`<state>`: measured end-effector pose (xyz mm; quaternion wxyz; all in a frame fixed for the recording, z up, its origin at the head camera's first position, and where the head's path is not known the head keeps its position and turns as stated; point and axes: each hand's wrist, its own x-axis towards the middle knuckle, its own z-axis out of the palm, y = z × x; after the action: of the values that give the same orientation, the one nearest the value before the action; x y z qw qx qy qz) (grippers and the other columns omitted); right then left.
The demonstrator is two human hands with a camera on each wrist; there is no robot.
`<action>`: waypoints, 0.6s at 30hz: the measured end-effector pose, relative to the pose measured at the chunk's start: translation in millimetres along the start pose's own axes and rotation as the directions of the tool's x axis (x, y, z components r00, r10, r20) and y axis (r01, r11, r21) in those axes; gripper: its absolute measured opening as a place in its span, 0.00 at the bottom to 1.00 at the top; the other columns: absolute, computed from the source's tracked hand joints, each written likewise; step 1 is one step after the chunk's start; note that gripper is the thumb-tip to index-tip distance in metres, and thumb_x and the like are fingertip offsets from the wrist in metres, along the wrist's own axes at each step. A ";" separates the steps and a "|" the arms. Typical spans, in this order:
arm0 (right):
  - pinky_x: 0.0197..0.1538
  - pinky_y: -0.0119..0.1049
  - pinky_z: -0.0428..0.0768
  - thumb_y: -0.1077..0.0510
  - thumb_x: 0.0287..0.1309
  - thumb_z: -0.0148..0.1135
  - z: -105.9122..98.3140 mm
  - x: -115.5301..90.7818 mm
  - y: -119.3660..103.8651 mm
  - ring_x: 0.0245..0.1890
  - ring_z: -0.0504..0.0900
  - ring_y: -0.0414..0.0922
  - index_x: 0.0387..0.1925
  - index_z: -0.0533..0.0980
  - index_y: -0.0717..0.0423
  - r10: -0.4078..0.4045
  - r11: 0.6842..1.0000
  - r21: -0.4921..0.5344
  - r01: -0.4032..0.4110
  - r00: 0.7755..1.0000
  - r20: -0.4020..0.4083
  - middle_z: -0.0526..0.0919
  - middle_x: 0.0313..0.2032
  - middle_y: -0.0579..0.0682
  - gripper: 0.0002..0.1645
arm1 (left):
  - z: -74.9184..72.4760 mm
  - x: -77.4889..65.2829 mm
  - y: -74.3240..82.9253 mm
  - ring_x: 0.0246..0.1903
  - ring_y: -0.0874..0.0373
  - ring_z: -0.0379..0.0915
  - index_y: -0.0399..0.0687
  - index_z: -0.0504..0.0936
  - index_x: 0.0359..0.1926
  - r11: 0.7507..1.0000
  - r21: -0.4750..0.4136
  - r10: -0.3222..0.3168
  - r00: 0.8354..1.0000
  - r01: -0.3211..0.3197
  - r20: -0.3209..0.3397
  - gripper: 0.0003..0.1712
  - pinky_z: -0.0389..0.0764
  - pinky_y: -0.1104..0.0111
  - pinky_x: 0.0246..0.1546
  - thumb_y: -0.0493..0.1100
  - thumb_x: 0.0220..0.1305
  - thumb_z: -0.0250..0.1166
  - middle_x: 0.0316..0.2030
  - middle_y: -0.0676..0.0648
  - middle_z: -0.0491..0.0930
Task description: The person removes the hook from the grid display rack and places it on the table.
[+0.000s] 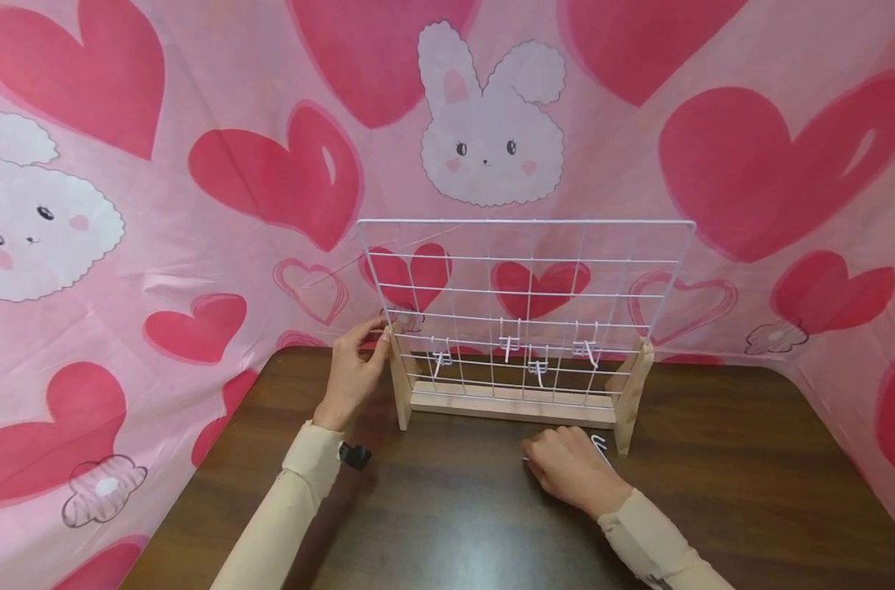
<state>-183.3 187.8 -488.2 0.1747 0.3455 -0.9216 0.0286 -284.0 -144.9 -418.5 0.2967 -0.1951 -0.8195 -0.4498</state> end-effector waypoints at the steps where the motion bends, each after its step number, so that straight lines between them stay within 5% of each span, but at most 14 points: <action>1: 0.16 0.31 0.63 0.52 0.45 0.74 -1.0 0.1 -0.3 0.15 0.75 0.36 0.19 0.75 0.42 -0.005 1.000 0.004 0.005 1.000 -0.009 0.76 0.15 0.37 0.12 | -0.2 0.0 -0.1 0.31 0.55 0.85 0.41 0.83 0.48 1.000 0.001 -0.001 1.000 0.001 0.000 0.13 0.86 0.70 0.30 0.40 0.64 0.61 0.39 0.44 0.86; 18: 0.17 0.27 0.63 0.53 0.43 0.73 -6.8 -10.0 3.1 0.15 0.68 0.28 0.23 0.76 0.42 -0.026 0.999 0.034 0.034 0.980 -0.196 0.75 0.18 0.33 0.11 | -0.2 1.3 -0.7 0.31 0.56 0.85 0.43 0.83 0.48 0.999 0.008 -0.032 0.999 0.032 0.016 0.13 0.86 0.70 0.30 0.40 0.64 0.61 0.40 0.46 0.86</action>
<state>-176.3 197.6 -485.1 0.2583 0.3581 -0.8939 0.0771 -285.3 -145.4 -418.0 0.2838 -0.1844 -0.8264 -0.4499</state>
